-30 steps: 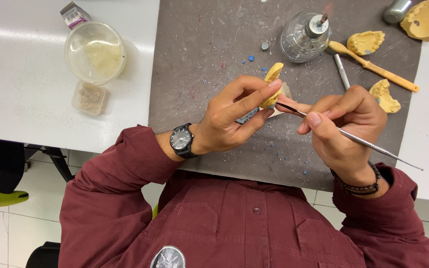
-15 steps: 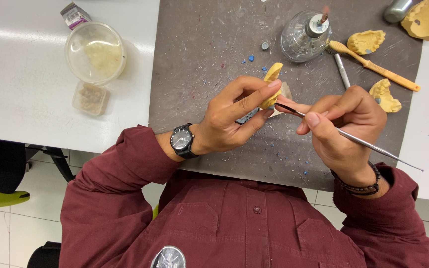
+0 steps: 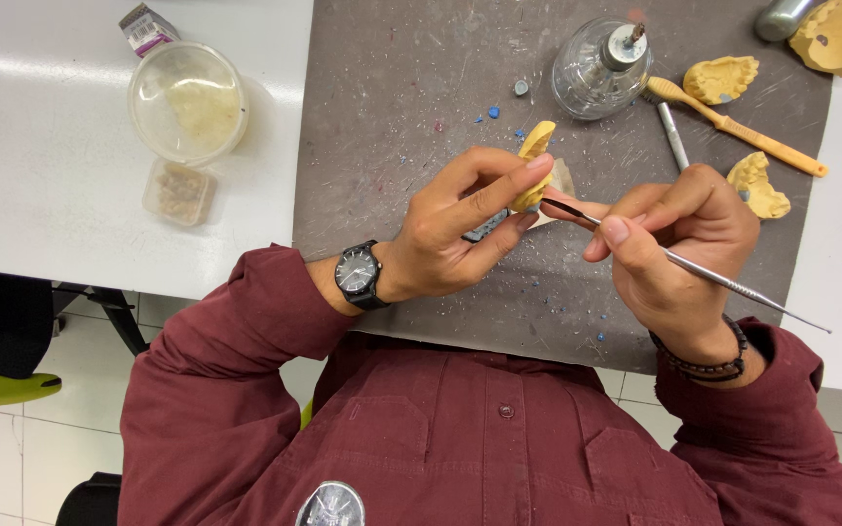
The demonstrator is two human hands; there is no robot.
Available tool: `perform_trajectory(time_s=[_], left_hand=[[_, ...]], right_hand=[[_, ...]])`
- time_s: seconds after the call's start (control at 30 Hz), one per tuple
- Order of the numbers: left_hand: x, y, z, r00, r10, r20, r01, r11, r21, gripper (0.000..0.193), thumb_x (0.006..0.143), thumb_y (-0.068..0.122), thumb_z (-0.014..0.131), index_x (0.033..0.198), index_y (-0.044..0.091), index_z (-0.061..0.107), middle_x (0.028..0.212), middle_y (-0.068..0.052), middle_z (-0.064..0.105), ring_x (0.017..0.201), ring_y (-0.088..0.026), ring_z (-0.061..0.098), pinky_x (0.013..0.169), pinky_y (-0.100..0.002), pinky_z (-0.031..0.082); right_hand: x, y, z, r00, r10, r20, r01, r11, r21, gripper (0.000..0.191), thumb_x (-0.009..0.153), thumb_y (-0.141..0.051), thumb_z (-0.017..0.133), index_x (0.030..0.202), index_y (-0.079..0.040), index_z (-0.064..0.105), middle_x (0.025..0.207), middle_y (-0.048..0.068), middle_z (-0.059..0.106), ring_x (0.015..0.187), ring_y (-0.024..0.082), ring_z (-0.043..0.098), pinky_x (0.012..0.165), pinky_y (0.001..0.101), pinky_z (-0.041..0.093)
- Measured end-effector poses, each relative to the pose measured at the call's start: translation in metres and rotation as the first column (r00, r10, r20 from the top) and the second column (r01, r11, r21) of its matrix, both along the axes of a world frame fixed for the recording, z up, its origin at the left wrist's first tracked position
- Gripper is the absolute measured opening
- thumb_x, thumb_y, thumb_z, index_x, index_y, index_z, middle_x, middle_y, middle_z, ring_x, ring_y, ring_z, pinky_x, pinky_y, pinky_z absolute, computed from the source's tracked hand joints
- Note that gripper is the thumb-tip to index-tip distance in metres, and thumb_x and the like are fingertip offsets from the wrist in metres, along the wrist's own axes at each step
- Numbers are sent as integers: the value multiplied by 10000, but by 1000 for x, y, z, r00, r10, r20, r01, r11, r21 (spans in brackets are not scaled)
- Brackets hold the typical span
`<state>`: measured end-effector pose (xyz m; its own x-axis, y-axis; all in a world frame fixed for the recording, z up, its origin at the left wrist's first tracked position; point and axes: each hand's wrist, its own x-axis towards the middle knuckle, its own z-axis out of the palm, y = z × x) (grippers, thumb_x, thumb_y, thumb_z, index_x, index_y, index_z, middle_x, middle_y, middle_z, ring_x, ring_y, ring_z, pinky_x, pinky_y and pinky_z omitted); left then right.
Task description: The person holds a yellow dental model with blue wax on it and uses a heated wax carving tool to shape and smooth the wax, repeatedly dipping the tool tip into an alcohol lamp flame and repositioning the model. They occasionally pick up small wax pieces from a box and press them onto the model before continuing to carve.
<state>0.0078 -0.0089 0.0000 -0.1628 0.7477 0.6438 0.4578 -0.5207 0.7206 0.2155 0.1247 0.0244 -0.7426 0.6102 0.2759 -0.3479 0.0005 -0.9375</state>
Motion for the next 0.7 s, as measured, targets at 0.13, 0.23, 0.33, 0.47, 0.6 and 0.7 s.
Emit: perform_trajectory(time_s=[0.13, 0.23, 0.33, 0.47, 0.6, 0.7], left_hand=[[1, 0, 0, 1000, 5, 4, -5, 1000, 4, 592, 1025, -43, 750, 1533, 122, 495, 1276, -58, 597, 1055, -132, 668, 914, -253, 597], [0, 1, 0, 1000, -1, 4, 1, 1000, 3, 585, 1024, -42, 751, 1528, 116, 499, 1322, -58, 600, 1044, -125, 668, 905, -248, 597], [0, 1, 0, 1000, 3, 7, -3, 1000, 7, 582, 1025, -43, 752, 1527, 110, 500, 1316, -59, 599, 1041, -129, 665, 904, -253, 594], [0, 0, 1, 1000, -2, 6, 2, 1000, 9, 581, 1029, -40, 749, 1531, 108, 495, 1268, -63, 595, 1047, -133, 663, 908, -255, 599], [1, 0, 1, 1000, 14, 8, -14, 1000, 6, 574, 1034, -20, 763, 1528, 96, 495, 1290, -68, 602, 1029, -132, 661, 899, -253, 598], [0, -3, 2, 999, 46, 13, -45, 998, -36, 571, 1028, 8, 774, 1524, 77, 499, 1295, -80, 615, 994, -129, 666, 880, -254, 598]], right_hand=[[-1, -1, 4, 1000, 18, -6, -18, 1000, 6, 233, 1080, 50, 644, 941, -25, 473, 800, 167, 665, 715, 165, 708, 971, 464, 653], [-2, -2, 7, 999, 34, -9, -33, 999, 11, 232, 1085, 44, 641, 939, -27, 476, 794, 149, 658, 733, 163, 711, 1059, 534, 630], [-3, -3, 10, 999, 38, -1, -38, 999, 17, 239, 1086, 46, 644, 929, -26, 479, 786, 142, 652, 737, 163, 709, 1085, 580, 614], [-6, -4, 15, 999, 44, 4, -44, 999, 23, 243, 1084, 44, 646, 920, -26, 481, 775, 136, 649, 734, 164, 708, 1087, 606, 608], [-7, -3, 20, 999, 5, 36, -5, 1000, 17, 172, 1002, 5, 635, 916, -41, 494, 774, 98, 657, 693, 141, 705, 1038, 549, 648], [-14, 11, 18, 984, -165, 68, 154, 978, 143, 163, 999, 7, 657, 952, -26, 504, 815, 100, 641, 676, 143, 704, 746, 390, 665]])
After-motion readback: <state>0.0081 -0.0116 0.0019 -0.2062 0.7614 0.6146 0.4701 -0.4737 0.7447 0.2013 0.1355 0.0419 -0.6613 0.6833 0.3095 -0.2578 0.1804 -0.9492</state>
